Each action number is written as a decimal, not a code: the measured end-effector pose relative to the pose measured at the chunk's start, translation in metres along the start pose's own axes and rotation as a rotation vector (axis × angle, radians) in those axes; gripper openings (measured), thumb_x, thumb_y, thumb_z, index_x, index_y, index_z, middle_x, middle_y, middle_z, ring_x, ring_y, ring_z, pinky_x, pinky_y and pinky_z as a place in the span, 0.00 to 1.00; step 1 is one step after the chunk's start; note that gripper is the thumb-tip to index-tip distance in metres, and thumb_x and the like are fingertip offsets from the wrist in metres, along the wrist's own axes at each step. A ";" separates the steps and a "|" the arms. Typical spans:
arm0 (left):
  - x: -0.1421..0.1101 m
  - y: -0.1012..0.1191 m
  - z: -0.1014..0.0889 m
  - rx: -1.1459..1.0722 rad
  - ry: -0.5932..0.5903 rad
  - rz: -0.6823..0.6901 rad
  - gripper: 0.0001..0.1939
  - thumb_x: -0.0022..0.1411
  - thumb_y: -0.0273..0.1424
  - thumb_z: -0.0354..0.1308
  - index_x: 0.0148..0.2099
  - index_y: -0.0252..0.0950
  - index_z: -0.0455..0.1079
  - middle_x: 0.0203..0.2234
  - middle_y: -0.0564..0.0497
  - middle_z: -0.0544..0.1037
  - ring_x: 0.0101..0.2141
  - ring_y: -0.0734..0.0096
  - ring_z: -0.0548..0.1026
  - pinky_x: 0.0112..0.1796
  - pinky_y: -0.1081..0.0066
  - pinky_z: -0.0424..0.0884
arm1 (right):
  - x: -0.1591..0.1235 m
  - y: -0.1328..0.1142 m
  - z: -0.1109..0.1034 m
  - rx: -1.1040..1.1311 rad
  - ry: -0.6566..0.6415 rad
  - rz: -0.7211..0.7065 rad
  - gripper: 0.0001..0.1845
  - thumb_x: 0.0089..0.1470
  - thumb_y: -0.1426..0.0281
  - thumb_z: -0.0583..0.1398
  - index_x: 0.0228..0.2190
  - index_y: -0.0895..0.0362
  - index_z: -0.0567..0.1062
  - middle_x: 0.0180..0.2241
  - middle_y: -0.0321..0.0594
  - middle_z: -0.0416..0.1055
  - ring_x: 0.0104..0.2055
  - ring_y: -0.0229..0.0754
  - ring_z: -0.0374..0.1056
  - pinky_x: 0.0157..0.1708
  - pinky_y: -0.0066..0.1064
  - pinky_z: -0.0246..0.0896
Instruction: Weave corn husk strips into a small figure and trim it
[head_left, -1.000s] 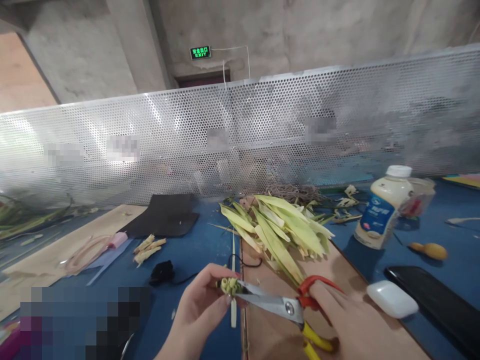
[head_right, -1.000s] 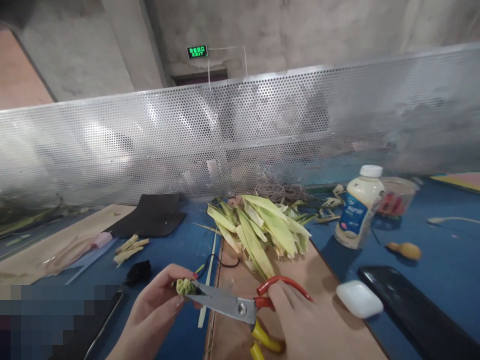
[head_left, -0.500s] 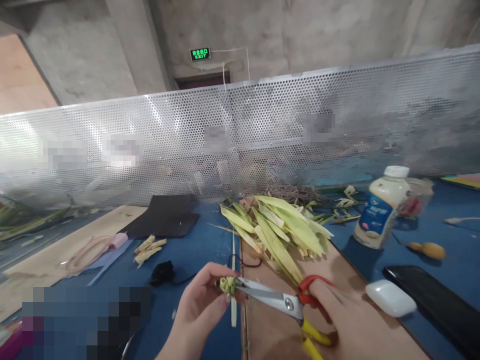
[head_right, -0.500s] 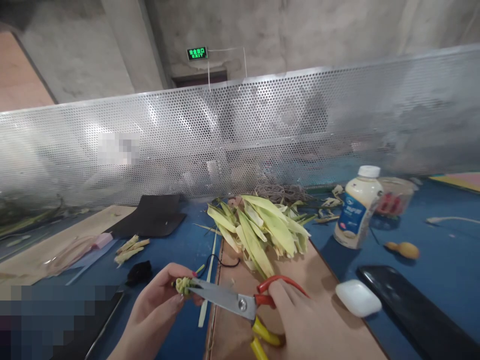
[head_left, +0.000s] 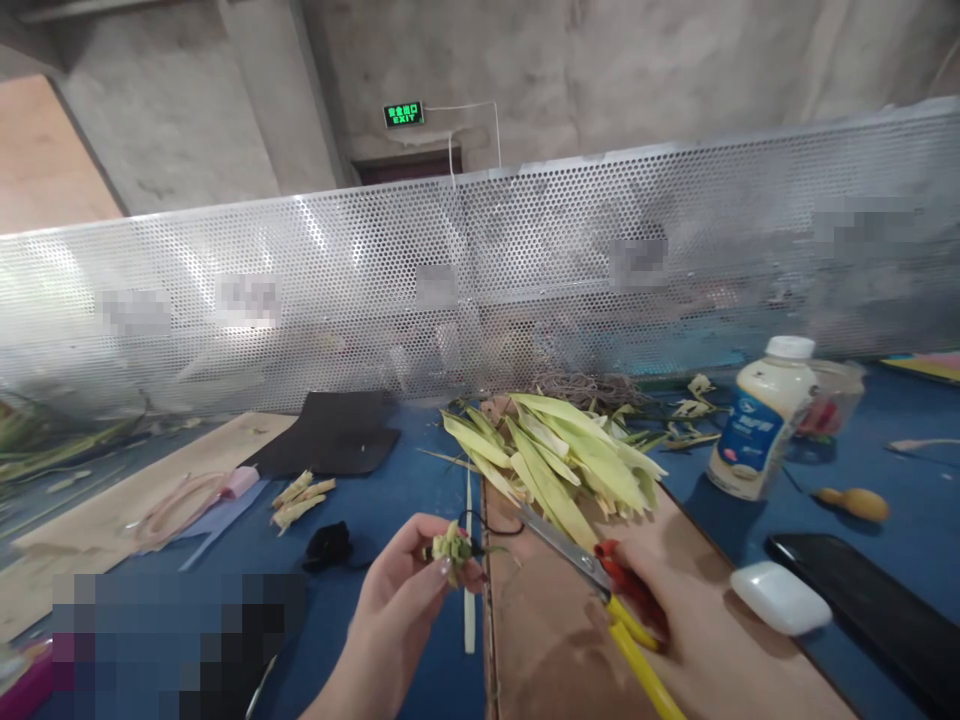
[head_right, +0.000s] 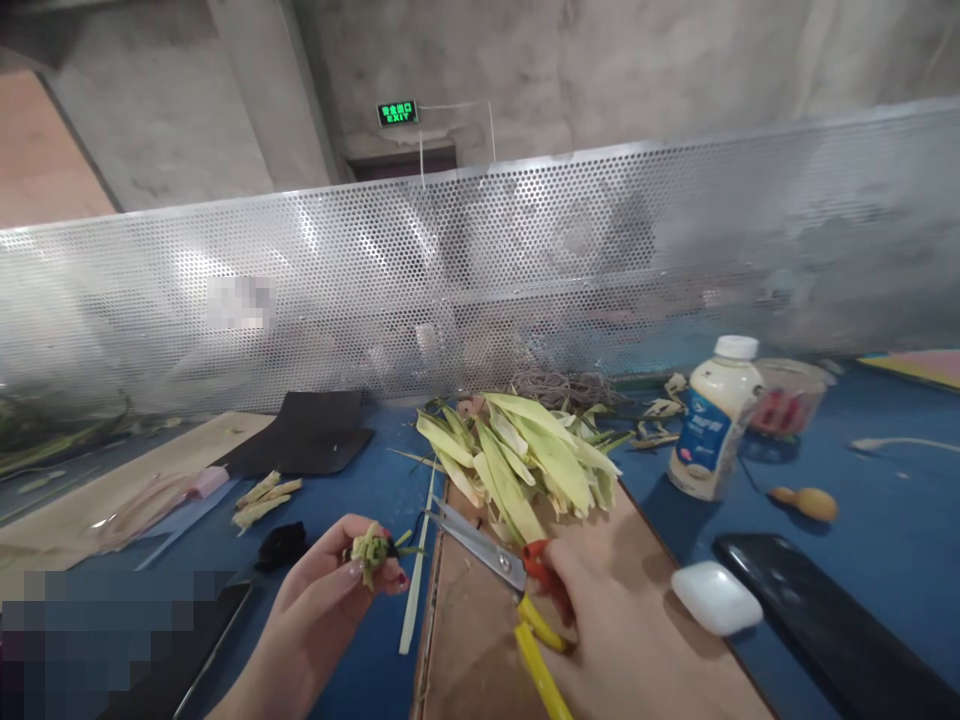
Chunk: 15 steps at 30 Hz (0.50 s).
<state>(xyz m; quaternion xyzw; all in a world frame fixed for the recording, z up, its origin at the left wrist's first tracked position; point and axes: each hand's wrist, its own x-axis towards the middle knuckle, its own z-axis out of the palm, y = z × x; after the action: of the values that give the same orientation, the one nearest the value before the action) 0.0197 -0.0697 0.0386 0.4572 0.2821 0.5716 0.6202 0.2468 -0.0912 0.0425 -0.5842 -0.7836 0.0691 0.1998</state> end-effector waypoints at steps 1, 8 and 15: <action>0.000 0.000 0.000 -0.006 -0.006 0.003 0.09 0.52 0.33 0.61 0.34 0.33 0.70 0.24 0.51 0.73 0.28 0.73 0.70 0.34 0.72 0.65 | 0.000 0.000 0.002 0.009 0.008 0.014 0.06 0.42 0.76 0.53 0.26 0.56 0.59 0.21 0.35 0.67 0.20 0.34 0.61 0.18 0.21 0.49; 0.001 0.000 -0.001 -0.015 -0.034 -0.016 0.08 0.54 0.33 0.60 0.33 0.33 0.69 0.25 0.52 0.72 0.29 0.72 0.70 0.35 0.71 0.64 | -0.002 -0.002 0.003 -0.064 0.173 -0.044 0.04 0.46 0.69 0.55 0.24 0.56 0.63 0.22 0.36 0.64 0.23 0.35 0.60 0.23 0.24 0.52; -0.001 -0.002 -0.002 -0.011 -0.048 0.000 0.08 0.53 0.33 0.61 0.35 0.34 0.69 0.26 0.52 0.72 0.29 0.72 0.70 0.35 0.72 0.65 | -0.005 -0.008 -0.008 -0.190 0.214 -0.042 0.05 0.39 0.68 0.55 0.22 0.55 0.63 0.19 0.35 0.61 0.20 0.36 0.56 0.21 0.27 0.46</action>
<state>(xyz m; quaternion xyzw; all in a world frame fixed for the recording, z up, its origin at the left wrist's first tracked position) 0.0190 -0.0705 0.0357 0.4672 0.2638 0.5623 0.6293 0.2440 -0.0990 0.0512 -0.5881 -0.7728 -0.0722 0.2276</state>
